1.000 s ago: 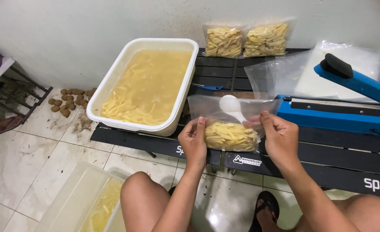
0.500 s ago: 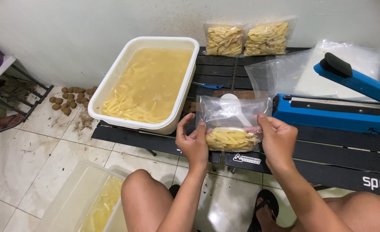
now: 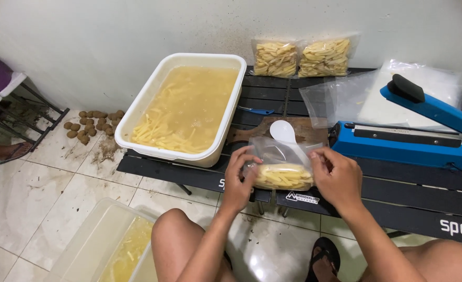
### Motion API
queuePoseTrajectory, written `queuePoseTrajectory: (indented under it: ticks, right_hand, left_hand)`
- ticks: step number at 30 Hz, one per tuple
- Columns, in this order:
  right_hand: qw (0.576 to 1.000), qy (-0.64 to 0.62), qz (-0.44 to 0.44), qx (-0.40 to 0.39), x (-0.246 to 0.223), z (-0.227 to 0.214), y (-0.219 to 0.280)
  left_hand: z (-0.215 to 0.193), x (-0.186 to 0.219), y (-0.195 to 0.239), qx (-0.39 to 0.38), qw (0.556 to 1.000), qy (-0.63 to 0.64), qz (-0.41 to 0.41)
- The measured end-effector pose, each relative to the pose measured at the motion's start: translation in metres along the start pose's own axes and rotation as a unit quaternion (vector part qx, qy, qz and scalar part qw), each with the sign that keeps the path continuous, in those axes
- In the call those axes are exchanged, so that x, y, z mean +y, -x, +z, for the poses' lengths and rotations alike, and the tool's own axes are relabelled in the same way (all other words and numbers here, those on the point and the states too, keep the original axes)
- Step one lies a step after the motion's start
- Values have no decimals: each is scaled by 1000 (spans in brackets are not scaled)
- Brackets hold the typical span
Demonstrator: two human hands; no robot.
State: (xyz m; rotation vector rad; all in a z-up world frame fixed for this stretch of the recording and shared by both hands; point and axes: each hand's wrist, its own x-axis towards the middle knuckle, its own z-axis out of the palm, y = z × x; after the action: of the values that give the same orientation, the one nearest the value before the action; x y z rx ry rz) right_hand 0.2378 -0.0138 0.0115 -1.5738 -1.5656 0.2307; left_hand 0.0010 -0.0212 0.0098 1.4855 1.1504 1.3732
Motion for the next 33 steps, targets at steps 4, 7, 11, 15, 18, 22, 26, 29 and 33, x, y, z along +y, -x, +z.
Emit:
queuePoseTrajectory:
  ticks: [4, 7, 11, 15, 18, 22, 26, 29, 33]
  right_hand:
    - [998, 26, 15, -63, 6, -2, 0]
    - [977, 183, -110, -22, 5, -11, -8]
    - [911, 200, -360, 21, -44, -30, -11]
    - [845, 287, -415, -180, -73, -16, -5]
    - [848, 309, -309, -300, -62, -1, -15]
    - [878, 237, -245, -335, -47, 13, -48]
    - [849, 271, -48, -450, -98, -2, -107]
    - [871, 260, 22, -416, -122, -6, -161]
    - [918, 223, -13, -329, -116, 17, -224]
  left_hand:
    - [-20, 20, -3, -104, 976, -143, 127]
    - [-21, 7, -10, -90, 969, -171, 152]
    - [-20, -8, -14, -69, 964, -178, 186]
    - [-23, -13, -18, -36, 960, -183, 210]
    - [-28, -19, -25, -39, 959, -187, 210]
    - [-39, 0, -27, -47, 955, -223, 191]
    - [-34, -6, -24, -47, 991, -126, -4]
    - [-31, -5, -30, -42, 994, -100, -23]
    - [-24, -14, -25, 37, 994, -102, 13]
